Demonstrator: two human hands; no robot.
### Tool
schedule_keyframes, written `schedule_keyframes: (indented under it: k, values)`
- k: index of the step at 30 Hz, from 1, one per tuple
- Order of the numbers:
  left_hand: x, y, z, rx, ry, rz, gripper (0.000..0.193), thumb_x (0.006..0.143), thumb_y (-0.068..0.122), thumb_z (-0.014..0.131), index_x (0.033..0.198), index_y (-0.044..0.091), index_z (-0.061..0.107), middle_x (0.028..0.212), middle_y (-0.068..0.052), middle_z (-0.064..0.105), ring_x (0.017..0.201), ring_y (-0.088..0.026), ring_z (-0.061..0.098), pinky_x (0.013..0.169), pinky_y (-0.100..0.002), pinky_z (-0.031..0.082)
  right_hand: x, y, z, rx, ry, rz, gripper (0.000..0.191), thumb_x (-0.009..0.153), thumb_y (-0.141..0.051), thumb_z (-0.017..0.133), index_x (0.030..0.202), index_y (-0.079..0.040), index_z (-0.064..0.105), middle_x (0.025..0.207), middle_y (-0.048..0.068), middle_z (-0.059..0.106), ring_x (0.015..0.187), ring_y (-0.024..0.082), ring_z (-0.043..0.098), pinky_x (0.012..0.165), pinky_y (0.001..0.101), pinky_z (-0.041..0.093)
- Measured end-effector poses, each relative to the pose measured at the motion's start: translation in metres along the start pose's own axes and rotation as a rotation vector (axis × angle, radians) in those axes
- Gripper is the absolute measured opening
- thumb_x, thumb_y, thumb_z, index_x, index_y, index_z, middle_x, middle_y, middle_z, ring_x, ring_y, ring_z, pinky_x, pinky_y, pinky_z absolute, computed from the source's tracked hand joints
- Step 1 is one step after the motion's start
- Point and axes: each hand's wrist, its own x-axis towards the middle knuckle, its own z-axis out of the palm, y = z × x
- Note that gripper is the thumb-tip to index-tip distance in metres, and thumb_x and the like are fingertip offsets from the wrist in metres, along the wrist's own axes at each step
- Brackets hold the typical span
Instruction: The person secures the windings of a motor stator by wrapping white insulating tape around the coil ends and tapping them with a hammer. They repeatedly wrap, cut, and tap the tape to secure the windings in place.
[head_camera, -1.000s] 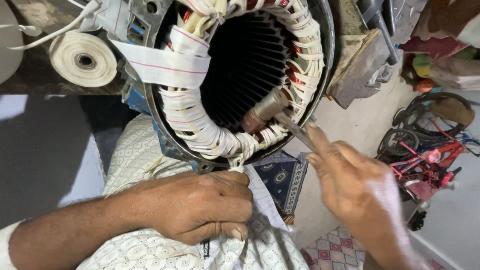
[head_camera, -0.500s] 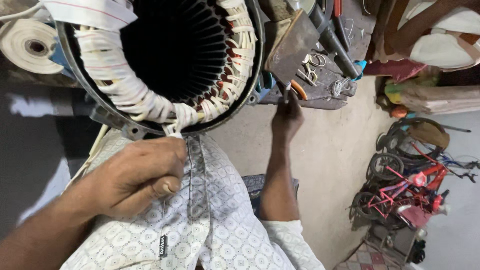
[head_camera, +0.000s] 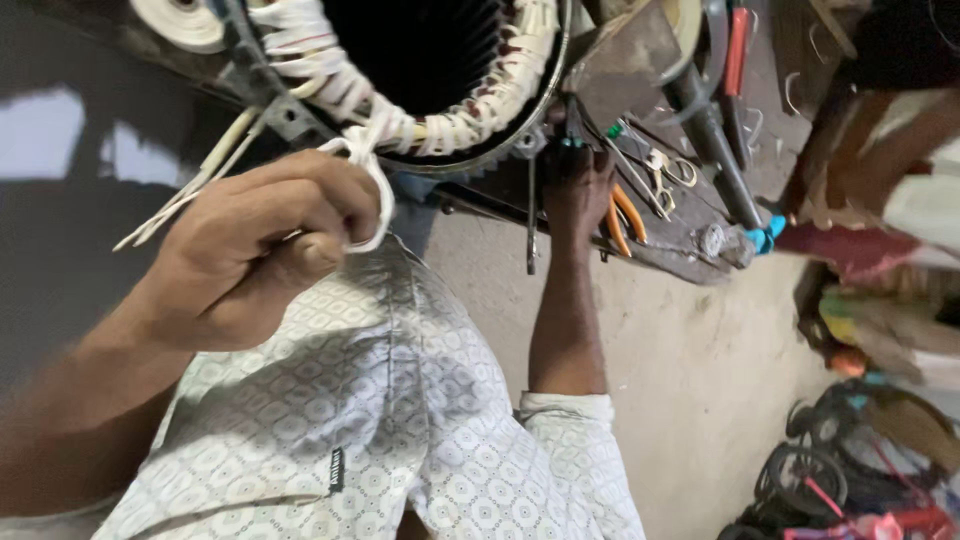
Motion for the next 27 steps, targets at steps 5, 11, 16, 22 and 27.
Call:
schedule_keyframes:
  k: [5, 11, 16, 22, 27]
  values:
    - [-0.002, 0.017, -0.017, 0.084, 0.041, -0.028, 0.029, 0.105, 0.025, 0.055, 0.084, 0.005, 0.059, 0.12, -0.015, 0.06, 0.074, -0.008, 0.047, 0.064, -0.024, 0.045, -0.001, -0.001, 0.002, -0.008, -0.009, -0.086, 0.024, 0.094, -0.017, 0.069, 0.112, -0.003, 0.063, 0.121, 0.019, 0.062, 0.104, 0.041, 0.061, 0.084, 0.0538, 0.053]
    - [-0.01, 0.013, -0.044, 0.134, -0.087, -0.124, 0.027, 0.101, 0.024, 0.062, 0.081, 0.006, 0.061, 0.109, -0.011, 0.06, 0.08, -0.012, 0.054, 0.068, -0.028, 0.049, -0.022, 0.003, -0.075, 1.108, 0.207, 0.804, 0.035, 0.098, -0.033, 0.059, 0.119, -0.006, 0.06, 0.112, 0.011, 0.071, 0.089, 0.018, 0.074, 0.06, 0.0258, 0.059]
    - [-0.008, -0.007, -0.062, 0.122, -0.306, -0.16, 0.026, 0.097, 0.026, 0.065, 0.083, 0.004, 0.064, 0.082, -0.008, 0.062, 0.071, -0.022, 0.06, 0.064, -0.037, 0.05, -0.026, -0.056, -0.203, 0.988, -0.073, -0.058, 0.045, 0.099, -0.035, 0.086, 0.122, -0.006, 0.061, 0.117, 0.015, 0.074, 0.093, 0.019, 0.072, 0.078, 0.0251, 0.059]
    - [-0.008, -0.027, -0.083, 0.061, -0.393, -0.126, 0.022, 0.097, 0.022, 0.064, 0.086, 0.003, 0.066, 0.081, -0.01, 0.064, 0.071, -0.025, 0.064, 0.066, -0.042, 0.052, 0.042, -0.152, -0.256, 0.303, -0.531, -0.517, 0.035, 0.086, -0.028, 0.086, 0.108, -0.004, 0.073, 0.108, 0.014, 0.076, 0.102, 0.025, 0.076, 0.088, 0.0363, 0.062]
    - [-0.004, -0.038, -0.094, -0.031, -0.543, -0.302, 0.026, 0.094, 0.022, 0.063, 0.075, 0.005, 0.064, 0.064, -0.007, 0.057, 0.057, -0.023, 0.06, 0.058, -0.042, 0.051, 0.083, -0.207, -0.271, 0.115, -0.837, -0.324, 0.03, 0.084, -0.028, 0.081, 0.101, -0.004, 0.076, 0.089, 0.012, 0.078, 0.076, 0.02, 0.076, 0.063, 0.034, 0.061]
